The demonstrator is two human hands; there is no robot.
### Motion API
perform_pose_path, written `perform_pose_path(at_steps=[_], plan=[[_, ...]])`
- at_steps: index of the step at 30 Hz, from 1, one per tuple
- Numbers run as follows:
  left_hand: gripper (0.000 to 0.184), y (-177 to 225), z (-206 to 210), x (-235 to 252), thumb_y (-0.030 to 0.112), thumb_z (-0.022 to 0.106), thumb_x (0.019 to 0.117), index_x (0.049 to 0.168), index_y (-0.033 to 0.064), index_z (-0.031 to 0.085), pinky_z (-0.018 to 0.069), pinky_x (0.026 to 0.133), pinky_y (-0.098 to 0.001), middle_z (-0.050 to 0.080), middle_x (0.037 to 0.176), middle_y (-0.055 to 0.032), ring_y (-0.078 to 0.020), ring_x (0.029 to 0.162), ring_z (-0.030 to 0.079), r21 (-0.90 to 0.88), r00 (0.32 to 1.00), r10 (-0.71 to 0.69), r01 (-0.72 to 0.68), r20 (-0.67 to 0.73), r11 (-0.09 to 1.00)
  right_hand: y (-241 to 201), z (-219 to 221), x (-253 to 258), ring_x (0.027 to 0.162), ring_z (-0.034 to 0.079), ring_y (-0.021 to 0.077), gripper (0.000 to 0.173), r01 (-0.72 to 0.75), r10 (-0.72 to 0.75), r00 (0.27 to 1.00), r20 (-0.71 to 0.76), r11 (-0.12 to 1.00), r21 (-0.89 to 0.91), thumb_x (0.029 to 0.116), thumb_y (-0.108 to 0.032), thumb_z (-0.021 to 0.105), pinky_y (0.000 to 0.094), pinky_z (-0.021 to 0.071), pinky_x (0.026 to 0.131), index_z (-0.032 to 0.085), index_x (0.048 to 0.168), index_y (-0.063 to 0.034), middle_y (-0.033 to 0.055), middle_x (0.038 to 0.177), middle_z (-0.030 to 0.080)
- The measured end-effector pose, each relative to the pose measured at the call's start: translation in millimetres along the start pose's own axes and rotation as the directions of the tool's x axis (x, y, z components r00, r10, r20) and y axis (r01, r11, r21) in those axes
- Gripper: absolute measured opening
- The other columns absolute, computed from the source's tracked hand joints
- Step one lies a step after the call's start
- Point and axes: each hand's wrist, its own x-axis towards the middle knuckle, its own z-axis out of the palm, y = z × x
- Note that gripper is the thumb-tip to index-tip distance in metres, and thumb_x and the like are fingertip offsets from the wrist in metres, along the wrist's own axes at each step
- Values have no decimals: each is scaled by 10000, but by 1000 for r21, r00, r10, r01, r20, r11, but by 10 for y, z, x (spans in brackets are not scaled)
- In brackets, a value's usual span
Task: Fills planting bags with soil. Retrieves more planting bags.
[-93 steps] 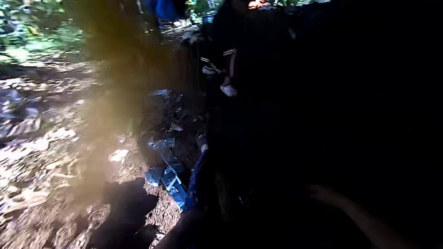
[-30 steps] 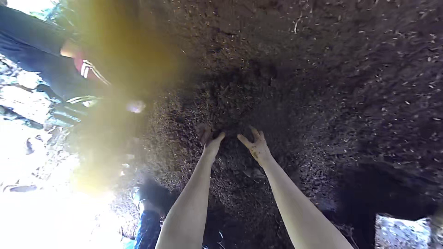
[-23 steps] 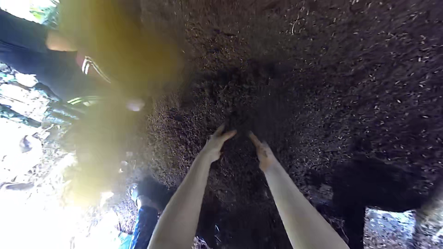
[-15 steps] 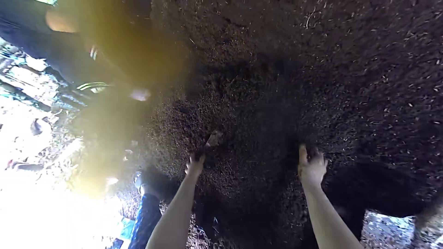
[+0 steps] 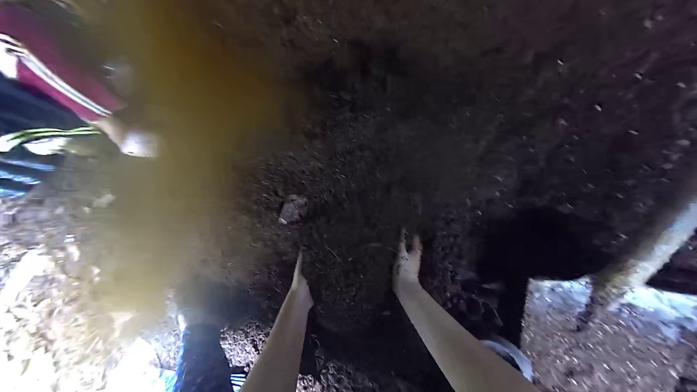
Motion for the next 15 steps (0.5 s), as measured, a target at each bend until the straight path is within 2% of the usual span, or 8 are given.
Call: perform_pose_path(at_steps=[3, 4, 6, 8, 10, 11, 13, 15], plan=[[662, -5, 129, -50, 523, 107, 1107, 1486, 92, 438, 536, 948, -414, 608, 1342, -119, -174, 1164, 607, -84, 999, 39, -38, 19, 996, -135, 106, -92, 1527, 275, 353, 598, -122, 100, 989, 112, 968, 218, 1109, -174, 416, 439, 251, 1240, 161, 1611, 27, 290, 1648, 216], [651, -21, 142, -56, 521, 105, 1108, 1455, 93, 452, 543, 905, -423, 615, 1291, -121, -184, 1117, 611, -119, 999, 30, -31, -16, 992, -184, 146, -129, 1540, 248, 353, 604, -177, 139, 976, 166, 954, 242, 1124, -205, 374, 449, 238, 1244, 113, 1623, 14, 278, 1665, 177], [644, 66, 155, -150, 505, 108, 1111, 1493, 84, 409, 498, 947, -511, 553, 1381, -172, -265, 1195, 562, -153, 997, -18, 6, -78, 988, -277, 253, -195, 1547, 228, 325, 620, -274, 180, 946, 271, 890, 364, 1137, -305, 311, 475, 245, 1237, 53, 1644, -58, 223, 1691, 139], [626, 277, 155, -296, 513, 133, 1110, 1498, 107, 410, 502, 944, -526, 543, 1396, -168, -280, 1211, 559, -172, 991, -50, 28, -122, 985, -367, 367, -249, 1520, 298, 293, 645, -336, 185, 920, 345, 824, 456, 1122, -423, 304, 497, 317, 1207, 70, 1658, -152, 164, 1688, 203], [576, 493, 105, -341, 505, 163, 1111, 1374, 115, 495, 546, 828, -443, 618, 1187, -116, -214, 1033, 614, -232, 996, 14, -35, -91, 972, -661, 333, -390, 1485, 342, 308, 655, -385, 159, 878, 451, 795, 468, 1108, -480, 303, 541, 374, 1139, 51, 1660, -233, 144, 1676, 238], [539, 594, 95, -341, 500, 156, 1105, 1251, 138, 527, 565, 733, -372, 636, 1021, -53, -149, 897, 633, -292, 996, 68, -84, -62, 953, -839, 272, -473, 1480, 347, 301, 644, -376, 113, 853, 509, 810, 450, 1112, -461, 283, 537, 384, 1131, 30, 1660, -237, 139, 1676, 236], [532, 872, 70, -488, 500, 139, 1105, 1287, 157, 503, 565, 788, -369, 623, 1047, -27, -136, 938, 628, -405, 988, 153, -131, 23, 905, -1222, 89, -616, 1495, 302, 337, 622, -306, 41, 796, 605, 888, 342, 1127, -392, 277, 592, 345, 1130, 23, 1660, -198, 162, 1684, 193], [511, 1206, 35, -528, 514, 160, 1093, 1168, 186, 544, 578, 765, -362, 644, 973, -8, -135, 898, 646, -434, 961, 254, -184, 109, 882, -1558, 9, -642, 1381, 444, 289, 580, -89, -75, 782, 618, 969, 230, 1117, -369, 364, 496, 442, 1053, 226, 1627, -129, 173, 1601, 361]])
